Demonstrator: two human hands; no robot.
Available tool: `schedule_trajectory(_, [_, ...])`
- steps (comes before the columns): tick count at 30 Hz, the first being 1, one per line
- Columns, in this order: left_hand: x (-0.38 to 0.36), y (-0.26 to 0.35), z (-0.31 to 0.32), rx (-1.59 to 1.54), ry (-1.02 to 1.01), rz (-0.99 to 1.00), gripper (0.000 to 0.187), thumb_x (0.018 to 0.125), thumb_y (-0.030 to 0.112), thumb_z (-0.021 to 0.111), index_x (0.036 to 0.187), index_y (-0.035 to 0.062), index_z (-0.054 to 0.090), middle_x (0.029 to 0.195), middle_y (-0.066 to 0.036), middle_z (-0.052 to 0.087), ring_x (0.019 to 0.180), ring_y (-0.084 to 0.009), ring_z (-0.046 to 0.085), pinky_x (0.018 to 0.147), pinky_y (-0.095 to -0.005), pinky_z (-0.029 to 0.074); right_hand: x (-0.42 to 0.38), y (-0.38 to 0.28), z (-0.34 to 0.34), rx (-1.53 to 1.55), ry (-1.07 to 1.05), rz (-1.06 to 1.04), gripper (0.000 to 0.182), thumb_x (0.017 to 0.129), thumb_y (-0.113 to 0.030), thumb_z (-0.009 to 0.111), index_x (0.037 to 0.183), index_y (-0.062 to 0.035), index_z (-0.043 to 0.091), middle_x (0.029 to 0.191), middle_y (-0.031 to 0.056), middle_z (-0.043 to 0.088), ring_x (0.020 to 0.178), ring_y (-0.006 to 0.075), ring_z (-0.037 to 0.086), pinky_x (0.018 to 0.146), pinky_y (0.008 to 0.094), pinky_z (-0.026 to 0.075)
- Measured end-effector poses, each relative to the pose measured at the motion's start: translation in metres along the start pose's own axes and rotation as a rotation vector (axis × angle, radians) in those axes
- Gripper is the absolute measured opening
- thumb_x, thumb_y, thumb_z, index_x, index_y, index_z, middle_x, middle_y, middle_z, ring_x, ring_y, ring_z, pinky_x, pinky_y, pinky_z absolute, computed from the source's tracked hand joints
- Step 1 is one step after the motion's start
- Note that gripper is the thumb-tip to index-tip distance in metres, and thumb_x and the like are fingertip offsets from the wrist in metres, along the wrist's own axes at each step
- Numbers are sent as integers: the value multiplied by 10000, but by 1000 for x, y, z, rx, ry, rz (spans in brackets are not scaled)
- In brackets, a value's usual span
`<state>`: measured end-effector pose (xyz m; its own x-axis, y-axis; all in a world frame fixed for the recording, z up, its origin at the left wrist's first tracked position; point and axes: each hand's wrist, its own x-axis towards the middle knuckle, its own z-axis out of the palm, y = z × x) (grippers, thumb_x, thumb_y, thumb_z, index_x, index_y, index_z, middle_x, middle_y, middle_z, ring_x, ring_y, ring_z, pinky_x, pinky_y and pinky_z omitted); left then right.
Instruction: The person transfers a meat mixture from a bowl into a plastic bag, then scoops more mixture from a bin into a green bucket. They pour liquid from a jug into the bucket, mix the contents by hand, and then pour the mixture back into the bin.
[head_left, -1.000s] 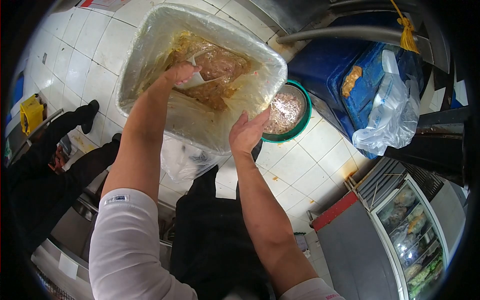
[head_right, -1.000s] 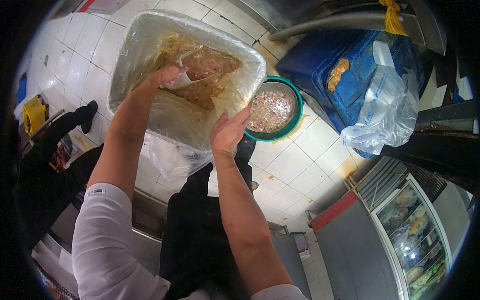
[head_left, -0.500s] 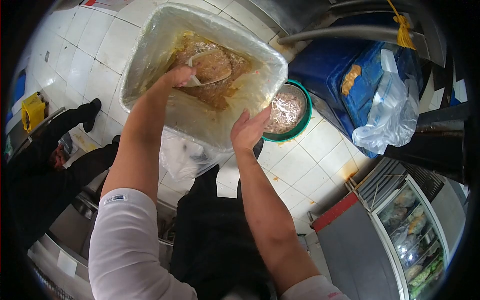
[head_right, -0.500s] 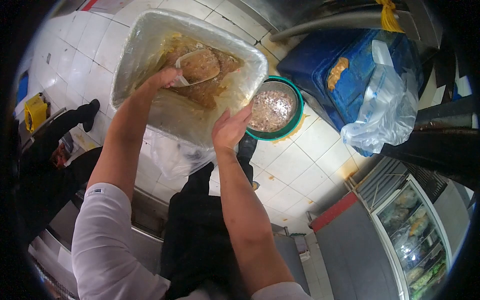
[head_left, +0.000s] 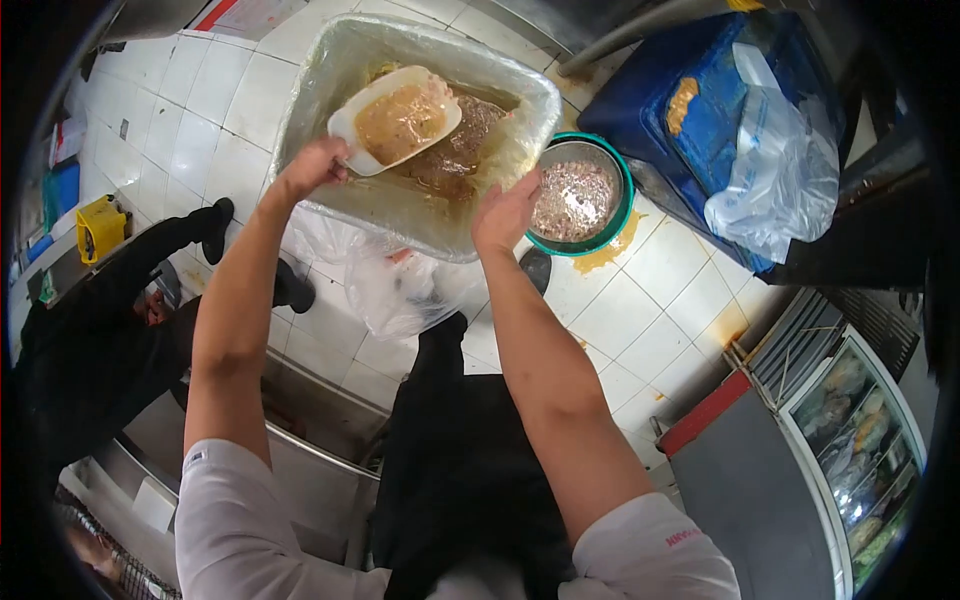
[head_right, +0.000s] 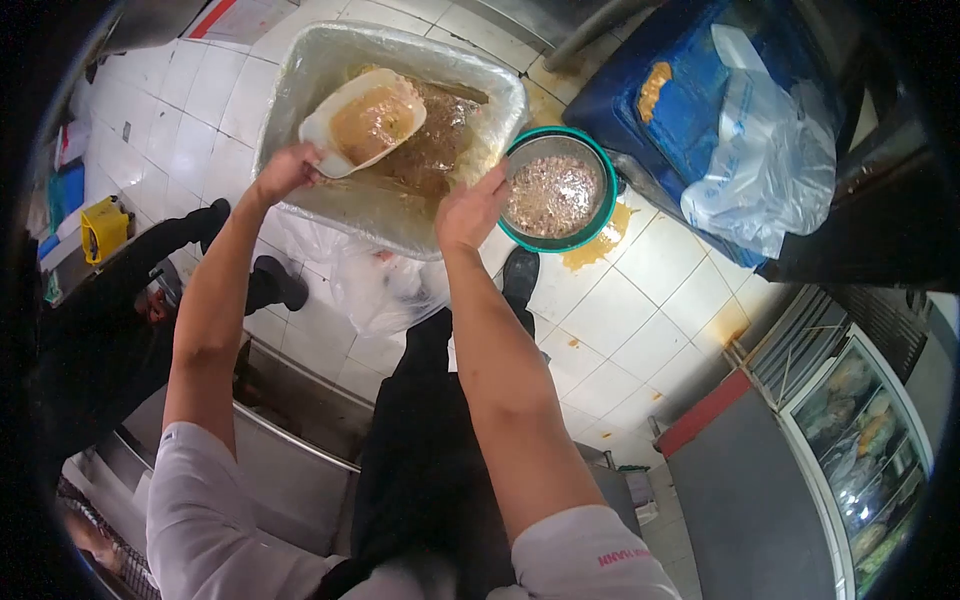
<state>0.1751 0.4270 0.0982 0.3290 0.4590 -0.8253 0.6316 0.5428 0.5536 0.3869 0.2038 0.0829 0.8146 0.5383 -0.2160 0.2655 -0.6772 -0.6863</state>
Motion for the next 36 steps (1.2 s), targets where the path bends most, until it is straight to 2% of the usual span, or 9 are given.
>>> schedule_trajectory(10, [-183,63,38,-241,53,166,233,824,187,522,964,2,553,781,-61,541,651,-171,527,611,-299,442,-8,34,-49,150,-233,-28,775,898,-370,591,1462,-12,197,1360,342,360,1233,485,401,1044,466,339])
schedule_trajectory(14, [-226,72,85,-271,84,220,237,820,185,515,965,-1,537,797,-66,537,652,-174,519,617,-298,432,-28,84,-80,298,-212,66,675,933,-385,557,1425,8,314,1348,303,431,1248,393,449,1033,411,373])
schedule_trajectory(17, [-247,82,129,-315,46,249,238,818,186,518,958,-6,540,777,-73,550,658,-165,519,621,-292,434,-34,112,-106,422,-182,168,653,936,-386,563,1407,16,355,1297,275,501,1139,321,550,933,366,453])
schedule_trajectory(20, [-254,85,173,-329,-73,259,251,826,206,523,957,-6,552,742,-70,562,643,-149,523,599,-274,430,-33,123,-142,283,-177,243,634,932,-371,581,1388,20,380,1229,248,555,964,266,620,818,339,494])
schedule_trajectory(21, [-254,85,187,-308,-77,229,252,827,209,527,958,-5,555,734,-68,564,636,-144,525,591,-271,429,-33,133,-146,286,-118,205,595,931,-360,588,1357,20,421,1129,218,601,825,235,623,761,342,492])
schedule_trajectory(25, [-235,67,243,-352,-82,120,254,831,209,544,965,-5,564,715,-63,564,614,-129,530,561,-265,431,-24,171,-159,337,-113,225,493,953,-339,570,1299,5,497,980,154,631,775,204,592,725,320,482])
schedule_trajectory(28, [-219,57,277,-374,-86,65,238,832,196,548,959,-5,557,724,-54,554,613,-122,528,558,-272,439,-13,215,-152,302,-117,187,453,966,-326,549,1293,-14,510,955,154,648,805,225,614,747,328,484])
schedule_trajectory(32, [-188,28,310,-345,-61,-27,248,825,205,550,970,4,549,788,-53,554,613,-132,528,558,-279,442,18,254,-149,184,-67,15,345,960,-307,547,1166,-39,618,983,225,659,907,361,640,809,393,487])
schedule_trajectory(36, [-162,-2,326,-294,-22,-67,238,831,215,524,951,11,546,780,-68,557,611,-145,532,560,-285,450,83,216,-155,-132,-154,-111,306,928,-266,562,1135,-56,642,1020,227,646,931,383,621,823,447,491])
